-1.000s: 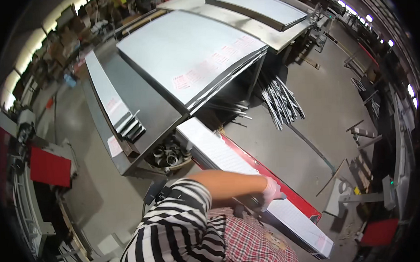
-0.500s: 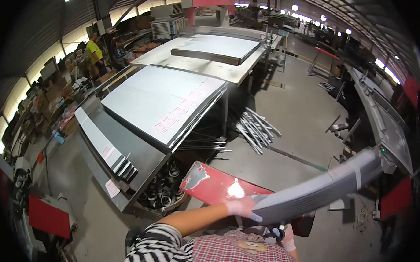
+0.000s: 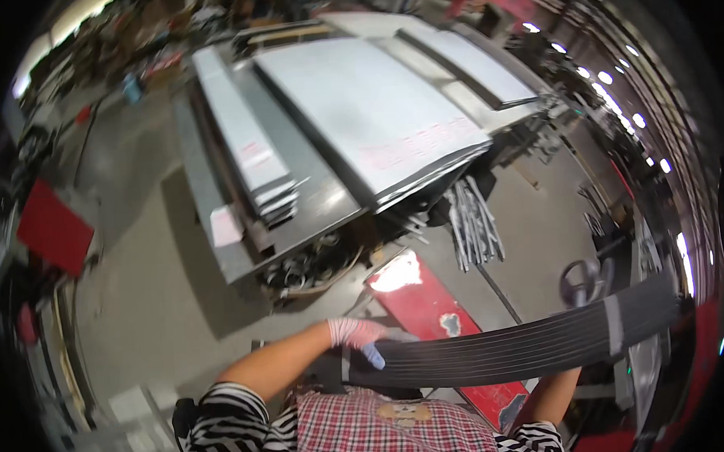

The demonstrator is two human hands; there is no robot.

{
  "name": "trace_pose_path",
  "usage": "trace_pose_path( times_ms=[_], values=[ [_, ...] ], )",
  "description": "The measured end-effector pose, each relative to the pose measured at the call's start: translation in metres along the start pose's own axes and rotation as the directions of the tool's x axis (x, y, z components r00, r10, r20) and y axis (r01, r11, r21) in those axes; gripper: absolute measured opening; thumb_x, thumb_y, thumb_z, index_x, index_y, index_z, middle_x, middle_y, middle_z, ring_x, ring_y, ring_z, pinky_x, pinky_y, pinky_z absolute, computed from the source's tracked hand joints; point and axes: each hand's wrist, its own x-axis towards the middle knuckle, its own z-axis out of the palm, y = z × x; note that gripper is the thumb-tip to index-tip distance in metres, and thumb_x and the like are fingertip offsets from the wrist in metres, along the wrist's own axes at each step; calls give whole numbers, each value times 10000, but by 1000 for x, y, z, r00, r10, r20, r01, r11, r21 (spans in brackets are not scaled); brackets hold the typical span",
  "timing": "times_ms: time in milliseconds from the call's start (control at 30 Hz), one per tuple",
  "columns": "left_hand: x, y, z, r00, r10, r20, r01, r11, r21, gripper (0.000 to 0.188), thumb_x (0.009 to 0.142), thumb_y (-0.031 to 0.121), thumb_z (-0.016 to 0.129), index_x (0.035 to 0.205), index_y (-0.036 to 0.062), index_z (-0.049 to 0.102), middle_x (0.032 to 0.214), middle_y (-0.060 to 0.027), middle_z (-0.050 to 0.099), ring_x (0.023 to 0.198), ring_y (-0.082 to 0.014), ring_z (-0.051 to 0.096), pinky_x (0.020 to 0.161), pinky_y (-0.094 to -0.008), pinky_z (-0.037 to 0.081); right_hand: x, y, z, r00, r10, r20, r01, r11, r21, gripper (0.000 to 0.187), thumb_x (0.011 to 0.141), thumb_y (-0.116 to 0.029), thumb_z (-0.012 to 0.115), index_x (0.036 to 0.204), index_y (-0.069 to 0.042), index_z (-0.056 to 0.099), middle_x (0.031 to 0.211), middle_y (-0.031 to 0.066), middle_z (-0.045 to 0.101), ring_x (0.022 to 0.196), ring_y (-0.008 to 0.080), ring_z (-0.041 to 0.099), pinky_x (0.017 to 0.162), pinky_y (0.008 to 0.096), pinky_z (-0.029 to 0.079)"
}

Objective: The recorder is picking up thin grey rectangular panels from a stack, applying tape to the ends, and stacking them onto a nearby metal table.

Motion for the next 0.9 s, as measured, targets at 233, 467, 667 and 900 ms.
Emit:
trace_pose_path(
  times_ms=[233,467,667,900],
  values=[
    [-143,-54,-28,926,-56,-374,88,994,70,1030,638,284,923,1517,134,408,1539,-108,440,1412,-261,397,1174,-399,323,27,52,85,865,323,383,-319,945,-76,383,1010,-224,544,1319,0,520,1253,173,590,1134,241,591,893,366,545],
    [-154,-66,71,393,316,-864,238,872,427,1231,500,448,901,1509,59,312,1462,-220,401,1374,-430,371,1188,-507,259,-182,204,159,218,501,838,-349,842,-412,934,769,-354,810,1494,3,342,1418,207,516,1347,330,473,1144,421,359],
    [-133,-70,64,145,498,-855,202,831,518,873,513,345,816,1276,34,528,1279,-171,561,1223,-387,521,1088,-509,388,-191,218,124,-210,570,794,90,820,-565,802,765,-381,830,1412,-46,497,1386,150,567,1307,310,516,1136,429,367],
    [-149,-41,65,271,473,-838,171,834,525,829,512,278,802,1261,45,536,1248,-171,578,1211,-382,531,1042,-483,422,-184,187,173,-239,906,350,-900,-72,-430,513,986,-423,529,1346,-57,537,1322,143,589,1162,258,607,1006,453,493]
  ],
)
